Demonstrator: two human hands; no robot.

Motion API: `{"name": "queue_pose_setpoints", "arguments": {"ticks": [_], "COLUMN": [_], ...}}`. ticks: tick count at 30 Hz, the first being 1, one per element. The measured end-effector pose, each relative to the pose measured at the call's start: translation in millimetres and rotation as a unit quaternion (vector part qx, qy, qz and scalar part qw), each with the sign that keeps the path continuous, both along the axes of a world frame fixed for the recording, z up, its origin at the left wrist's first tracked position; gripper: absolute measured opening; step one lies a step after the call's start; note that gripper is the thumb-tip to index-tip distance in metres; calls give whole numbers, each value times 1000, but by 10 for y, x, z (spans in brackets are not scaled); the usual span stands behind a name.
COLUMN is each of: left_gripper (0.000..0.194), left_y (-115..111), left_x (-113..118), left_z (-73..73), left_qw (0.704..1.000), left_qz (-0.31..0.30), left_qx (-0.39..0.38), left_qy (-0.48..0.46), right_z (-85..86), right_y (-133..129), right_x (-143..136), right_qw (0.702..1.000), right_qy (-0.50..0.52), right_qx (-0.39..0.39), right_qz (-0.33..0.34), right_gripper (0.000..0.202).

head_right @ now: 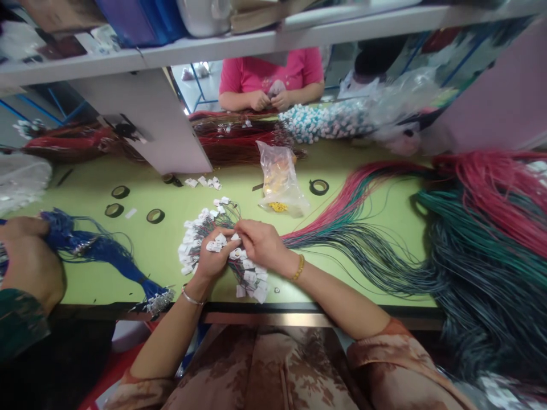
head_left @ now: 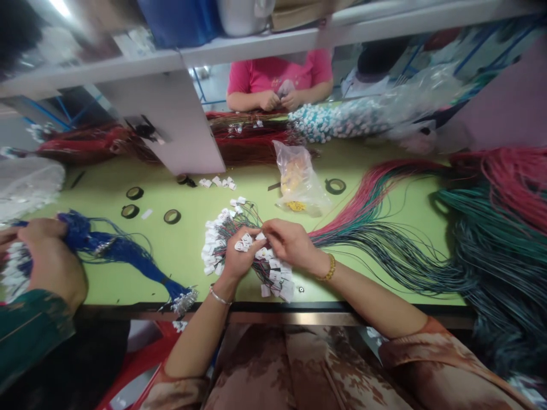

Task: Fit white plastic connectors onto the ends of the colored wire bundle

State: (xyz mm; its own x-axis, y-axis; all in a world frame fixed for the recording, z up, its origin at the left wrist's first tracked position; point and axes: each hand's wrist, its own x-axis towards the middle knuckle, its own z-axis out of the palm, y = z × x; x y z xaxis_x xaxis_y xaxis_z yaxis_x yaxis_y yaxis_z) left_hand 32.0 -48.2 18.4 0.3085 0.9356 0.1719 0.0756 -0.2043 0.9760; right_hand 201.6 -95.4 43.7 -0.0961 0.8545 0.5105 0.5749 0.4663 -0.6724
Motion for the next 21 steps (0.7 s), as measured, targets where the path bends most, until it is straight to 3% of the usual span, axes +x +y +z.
{"name": "queue_pose_setpoints", "arguments": {"ticks": [4,7,10,12,15,17,21], "left_gripper": [19,18,24,29,34,32,30], "left_y": [-2,7,21,26,16,-2,-53], "left_x": [11,20,25,30,47,64,83], "left_z": [-70,-73,-73,-96,-138,-132,-33], "left_qw": [999,999,998,995,994,997,1000], "left_qz": [41,45,-16,-45,-23,1,-6], "left_qx": [-4,-13,-52,-81,-89,-68,12], "left_qy": [-4,-4,-9,-26,-52,-44,28], "right_z": [-112,-165,-170,-172,-208,-257,-361], "right_y": [-105,-88,70,208,365,417,476], "right_x": [-198,-243,1,289,690,837,868], "right_qw": [999,999,995,986,935,900,884], "right_qy": [-34,-32,4,-38,-202,-281,-320], "right_qx": [22,-1,-84,-134,-217,-250,-250], "right_qz": [-22,-25,-48,-92,-195,-221,-233], "right_gripper": [39,41,28,22,22,24,30]}}
